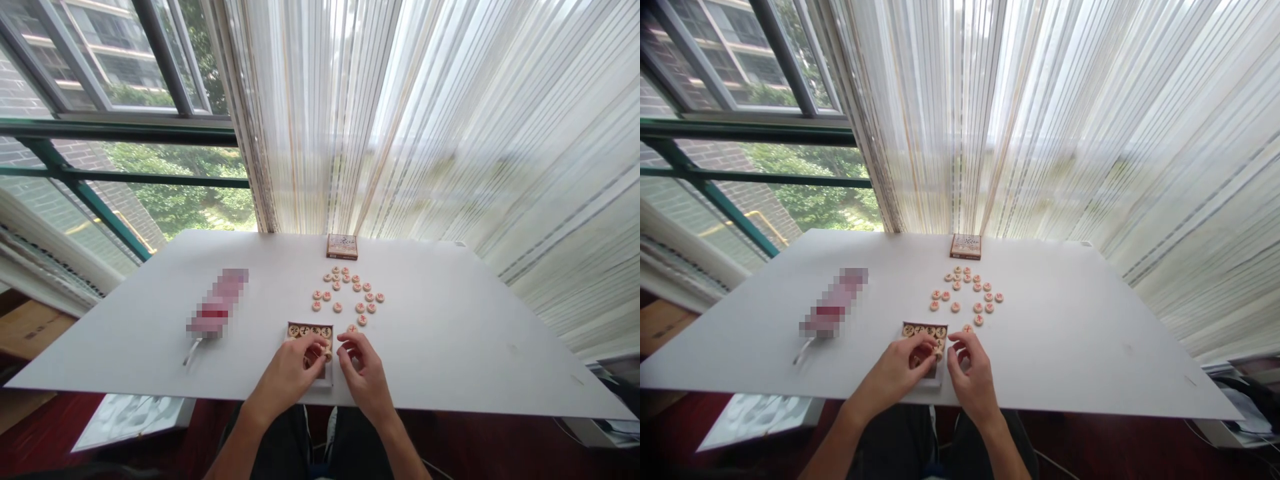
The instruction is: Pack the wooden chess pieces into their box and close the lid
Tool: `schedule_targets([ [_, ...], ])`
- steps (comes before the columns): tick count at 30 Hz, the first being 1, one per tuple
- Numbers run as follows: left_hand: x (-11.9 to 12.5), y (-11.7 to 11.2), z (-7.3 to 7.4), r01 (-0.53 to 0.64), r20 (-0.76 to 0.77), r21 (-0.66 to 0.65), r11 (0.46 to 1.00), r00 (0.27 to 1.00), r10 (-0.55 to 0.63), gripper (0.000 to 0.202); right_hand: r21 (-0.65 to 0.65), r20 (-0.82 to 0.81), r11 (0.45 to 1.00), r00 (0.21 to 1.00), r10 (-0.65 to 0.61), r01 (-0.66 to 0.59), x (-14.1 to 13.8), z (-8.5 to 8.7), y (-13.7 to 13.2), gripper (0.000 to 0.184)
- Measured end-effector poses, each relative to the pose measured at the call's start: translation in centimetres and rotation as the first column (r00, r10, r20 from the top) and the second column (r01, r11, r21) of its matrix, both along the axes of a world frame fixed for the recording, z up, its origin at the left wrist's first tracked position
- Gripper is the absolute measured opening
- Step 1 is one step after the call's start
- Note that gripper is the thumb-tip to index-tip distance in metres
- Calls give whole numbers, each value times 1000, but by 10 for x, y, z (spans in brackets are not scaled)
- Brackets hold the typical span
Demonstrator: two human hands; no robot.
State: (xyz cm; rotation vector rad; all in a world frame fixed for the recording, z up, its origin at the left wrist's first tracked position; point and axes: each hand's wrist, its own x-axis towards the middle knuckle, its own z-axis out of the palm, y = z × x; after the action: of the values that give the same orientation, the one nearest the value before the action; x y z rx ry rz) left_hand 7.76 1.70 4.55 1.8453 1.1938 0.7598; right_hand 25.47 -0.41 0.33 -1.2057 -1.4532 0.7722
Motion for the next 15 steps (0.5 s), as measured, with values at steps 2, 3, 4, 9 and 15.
schedule_targets([
  [2, 2, -1, -1, -5, -100, 33, 999, 995, 9, 14, -39, -34, 999, 999, -5, 4, 2, -3, 1, 16],
  [3, 2, -1, -2, -15, -158, 64, 998, 987, 25, 12, -52, -51, 999, 999, -3, 0, 2, -4, 1, 17],
  [4, 3, -1, -3, -24, -212, 98, 995, 976, 45, 10, -61, -66, 998, 998, 0, -4, 3, -5, 2, 17],
  [9, 4, 3, -8, -17, -310, 197, 980, 947, 79, 9, -63, -100, 998, 995, 13, -19, 4, -10, 2, 18],
  [15, 2, 3, -10, 39, -322, 231, 972, 946, 38, 20, -57, -116, 998, 993, 26, -33, 5, -8, 3, 17],
])
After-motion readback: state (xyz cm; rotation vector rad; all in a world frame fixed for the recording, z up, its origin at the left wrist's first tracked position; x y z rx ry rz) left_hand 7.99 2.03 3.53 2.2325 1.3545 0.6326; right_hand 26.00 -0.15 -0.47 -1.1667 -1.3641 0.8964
